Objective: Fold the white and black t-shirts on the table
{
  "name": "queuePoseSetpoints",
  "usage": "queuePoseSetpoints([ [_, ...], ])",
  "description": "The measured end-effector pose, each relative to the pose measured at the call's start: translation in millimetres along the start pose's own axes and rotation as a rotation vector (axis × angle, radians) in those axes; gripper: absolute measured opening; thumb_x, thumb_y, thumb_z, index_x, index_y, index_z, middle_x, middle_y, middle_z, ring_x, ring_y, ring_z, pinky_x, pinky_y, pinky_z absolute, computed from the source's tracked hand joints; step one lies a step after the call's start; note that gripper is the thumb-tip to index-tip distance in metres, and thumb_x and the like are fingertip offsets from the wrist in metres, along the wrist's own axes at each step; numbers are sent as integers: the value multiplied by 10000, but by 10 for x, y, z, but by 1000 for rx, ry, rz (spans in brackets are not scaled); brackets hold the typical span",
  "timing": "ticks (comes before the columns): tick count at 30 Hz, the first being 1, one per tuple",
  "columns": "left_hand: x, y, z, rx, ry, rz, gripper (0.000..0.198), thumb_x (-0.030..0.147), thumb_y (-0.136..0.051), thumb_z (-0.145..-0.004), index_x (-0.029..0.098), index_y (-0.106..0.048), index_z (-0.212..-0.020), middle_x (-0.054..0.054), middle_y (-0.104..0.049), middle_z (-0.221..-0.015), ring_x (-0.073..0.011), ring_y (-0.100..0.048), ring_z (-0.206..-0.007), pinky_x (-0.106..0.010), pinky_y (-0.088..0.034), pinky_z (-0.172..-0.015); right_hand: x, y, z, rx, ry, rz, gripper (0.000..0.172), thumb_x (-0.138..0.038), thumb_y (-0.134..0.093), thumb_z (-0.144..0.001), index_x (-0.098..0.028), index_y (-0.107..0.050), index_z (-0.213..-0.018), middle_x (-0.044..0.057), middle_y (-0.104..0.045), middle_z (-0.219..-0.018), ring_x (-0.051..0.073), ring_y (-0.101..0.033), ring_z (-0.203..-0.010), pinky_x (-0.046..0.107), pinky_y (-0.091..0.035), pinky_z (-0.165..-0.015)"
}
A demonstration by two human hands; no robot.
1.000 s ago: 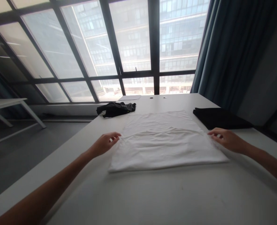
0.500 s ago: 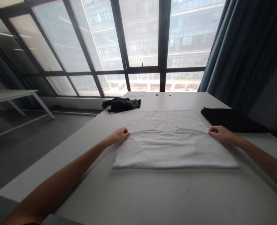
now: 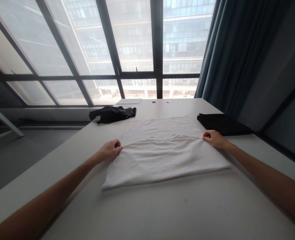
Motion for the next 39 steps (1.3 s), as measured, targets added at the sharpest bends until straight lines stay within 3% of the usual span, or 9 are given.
queuePoseSetpoints([
  [3, 111, 22, 56, 67, -52, -129, 288, 388, -515, -805, 174, -645, -946, -91, -682, -913, -267, -649, -843, -360, -496, -760, -108, -12, 17, 88, 48, 154, 273, -327, -531, -882, -146, -728, -937, 143, -709, -986, 282, -651, -939, 380, -494, -863],
  [7, 537, -2, 95, 192, -333, -161, 400, 313, -423, -931, 156, -625, -1239, -133, -625, -1275, -284, -594, -1172, -415, -440, -1039, -544, -140, 18, 58, 209, 141, 343, -298, -455, -954, -132, -724, -1087, 173, -691, -1160, 301, -610, -1140, 419, -437, -1042],
  [11, 1000, -182, 41, 19, -587, -102, 491, 374, -316, -1042, 194, -476, -1470, -85, -481, -1523, -235, -407, -1425, -402, -292, -1190, -1171, -408, 64, -77, 344, 63, 473, -345, -399, -999, -94, -615, -1337, 199, -570, -1418, 297, -496, -1348, 426, -367, -1138],
  [15, 1068, -404, -5, -193, -628, -132, 622, 533, -268, -1058, 233, -237, -1602, -56, -222, -1654, -250, -153, -1536, -465, -133, -1238, -1528, -647, 139, -222, 449, 28, 618, -479, -347, -1022, -113, -436, -1512, 178, -373, -1584, 296, -310, -1484, 481, -252, -1205],
  [21, 909, -483, 45, -205, -567, -141, 658, 605, -231, -1047, 283, -159, -1616, -34, -129, -1664, -250, -93, -1542, -451, -70, -1241, -1147, -619, 71, -294, 411, 34, 663, -577, -253, -1023, -234, -279, -1590, 108, -245, -1640, 285, -219, -1516, 553, -174, -1214],
  [26, 950, -452, 38, -228, -543, -150, 681, 618, -227, -1041, 261, -156, -1616, -49, -127, -1662, -260, -87, -1542, -474, -67, -1237, -486, -394, -16, -251, 302, 160, 659, -554, -243, -1021, -191, -358, -1559, 134, -291, -1624, 287, -225, -1513, 552, -182, -1208],
  [29, 992, -400, 16, -246, -544, -140, 680, 615, -244, -1040, 259, -172, -1614, -59, -138, -1660, -269, -92, -1540, -486, -80, -1234, -329, -281, 13, -146, 240, 257, 631, -485, -269, -1023, -129, -410, -1525, 180, -329, -1602, 308, -255, -1503, 571, -198, -1196],
  [33, 1175, -348, 116, -234, -592, -114, 642, 575, -254, -1055, 270, -172, -1615, -60, -160, -1658, -270, -99, -1539, -507, -68, -1234, -693, -284, 230, -40, 219, 230, 591, -416, -284, -1027, -107, -418, -1513, 206, -356, -1584, 320, -272, -1497, 588, -234, -1175],
  [39, 1452, -474, 461, -269, -763, -108, 633, 536, -322, -1056, 333, -110, -1618, -34, -141, -1661, -277, -106, -1536, -506, -63, -1241, -1510, -500, 721, -227, 429, 38, 660, -519, -315, -1018, -212, -259, -1600, 86, -200, -1653, 264, -170, -1531, 505, -164, -1227],
])
Point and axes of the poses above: each hand's wrist, its own z-axis away from the middle knuckle, its own y-axis out of the back of the hand, x = y × z, the point moved 1 cm from there along -z, towards the middle knuckle
